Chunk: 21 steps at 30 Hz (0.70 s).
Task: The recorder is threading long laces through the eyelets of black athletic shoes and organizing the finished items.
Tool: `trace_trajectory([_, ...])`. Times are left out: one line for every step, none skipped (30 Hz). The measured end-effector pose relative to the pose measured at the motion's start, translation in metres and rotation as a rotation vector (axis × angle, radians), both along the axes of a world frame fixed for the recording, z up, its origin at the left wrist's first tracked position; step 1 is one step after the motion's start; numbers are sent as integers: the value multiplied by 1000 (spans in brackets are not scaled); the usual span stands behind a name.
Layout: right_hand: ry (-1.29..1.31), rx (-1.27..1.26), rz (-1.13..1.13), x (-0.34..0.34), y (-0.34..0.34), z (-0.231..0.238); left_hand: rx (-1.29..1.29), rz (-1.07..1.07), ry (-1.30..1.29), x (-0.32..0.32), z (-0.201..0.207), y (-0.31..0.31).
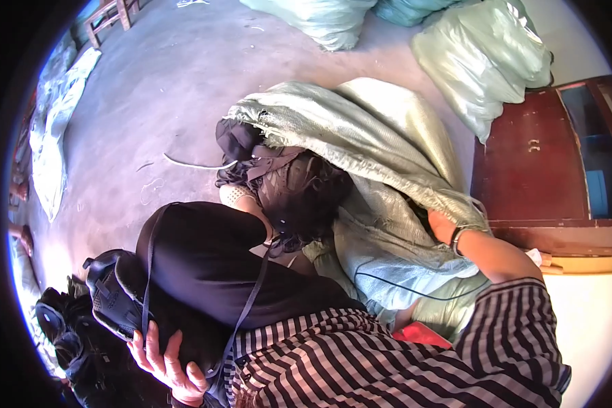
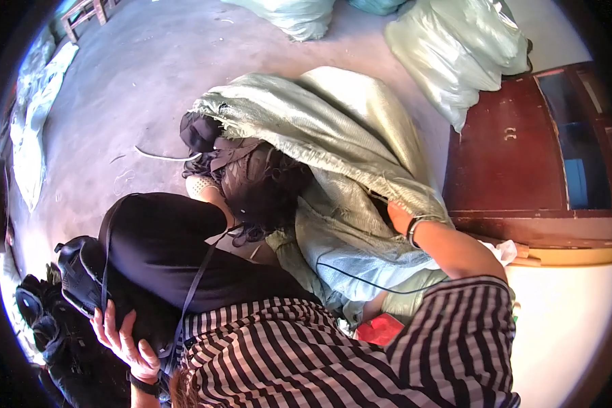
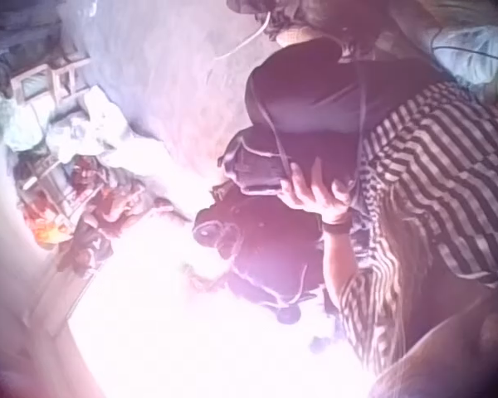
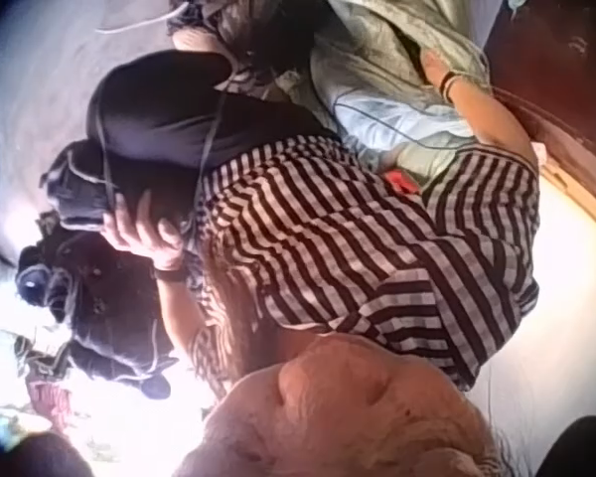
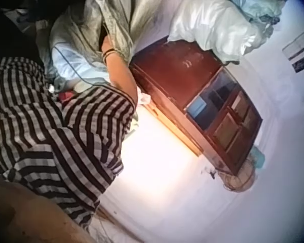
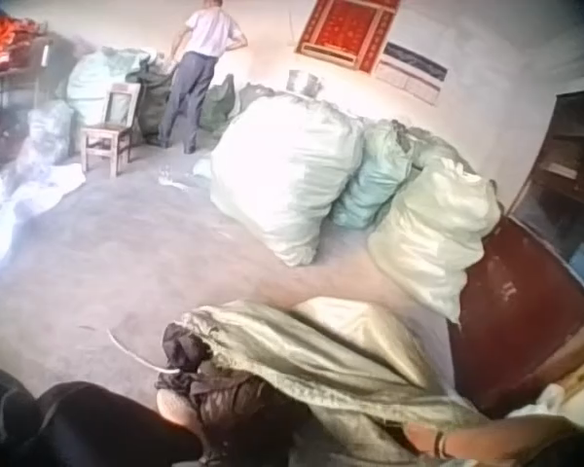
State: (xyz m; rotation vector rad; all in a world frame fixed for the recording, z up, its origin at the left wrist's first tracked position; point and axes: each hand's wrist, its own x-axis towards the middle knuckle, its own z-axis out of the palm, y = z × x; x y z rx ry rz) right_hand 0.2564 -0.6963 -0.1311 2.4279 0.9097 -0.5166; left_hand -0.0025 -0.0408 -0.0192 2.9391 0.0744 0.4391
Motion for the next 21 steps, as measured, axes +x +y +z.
trace_trajectory([-39, -53, 67, -7, -6, 5, 6, -9, -8, 0, -2, 2])
trace_trajectory([-30, -28, 99, 12, 23, 32, 48, 30, -1, -9, 8, 1])
trace_trajectory([25, -21, -269, 8, 70, 64, 49, 33, -2, -8, 10, 0])
trace_trajectory([78, -16, -642, -3, 120, 95, 49, 34, 4, -6, 11, -2])
trace_trajectory([101, 24, -758, -12, 98, 100, 36, 24, 1, -2, 11, -3])
trace_trajectory([92, 22, -768, -13, 78, 101, 30, 14, -6, -1, 10, -6])
trace_trajectory([152, -183, -677, -16, 59, 98, 34, 17, 0, -3, 10, -5])
trace_trajectory([204, -388, -577, -13, 42, 97, 34, 25, 0, -3, 8, -3])
trace_trajectory([256, -594, -467, -9, 24, 96, 29, 28, -7, -2, 7, -4])
trace_trajectory([314, -795, -353, -10, 13, 93, 32, 27, -5, -4, 8, -2])
trace_trajectory([372, -993, -232, -12, 4, 87, 37, 28, -3, -6, 9, -1])
trace_trajectory([364, -997, -238, -21, 3, 78, 23, 29, 0, -6, 7, -2])
trace_trajectory([213, -694, -353, -46, 6, 63, 17, 29, -8, -3, 4, 1])
trace_trajectory([60, -383, -441, -63, 14, 46, 30, 6, -11, -1, 2, 2])
trace_trajectory([-69, -59, -511, -69, 50, 43, 54, -11, 3, -5, 7, 2])
trace_trajectory([239, -126, -481, -50, 81, 47, 66, 5, 13, -8, 11, -2])
trace_trajectory([540, -206, -489, -41, 128, 72, 40, -4, 4, -3, 9, -3])
trace_trajectory([552, -234, -363, -39, 152, 67, 21, 4, -11, 0, 9, -4])
trace_trajectory([561, -262, -219, -33, 171, 61, 24, 11, -14, 0, 9, -3])
trace_trajectory([532, -31, -194, -27, 185, 45, 37, 44, -8, -8, 13, -2])
trace_trajectory([484, 186, -220, -29, 178, 32, 22, 31, -16, -6, 6, -1])
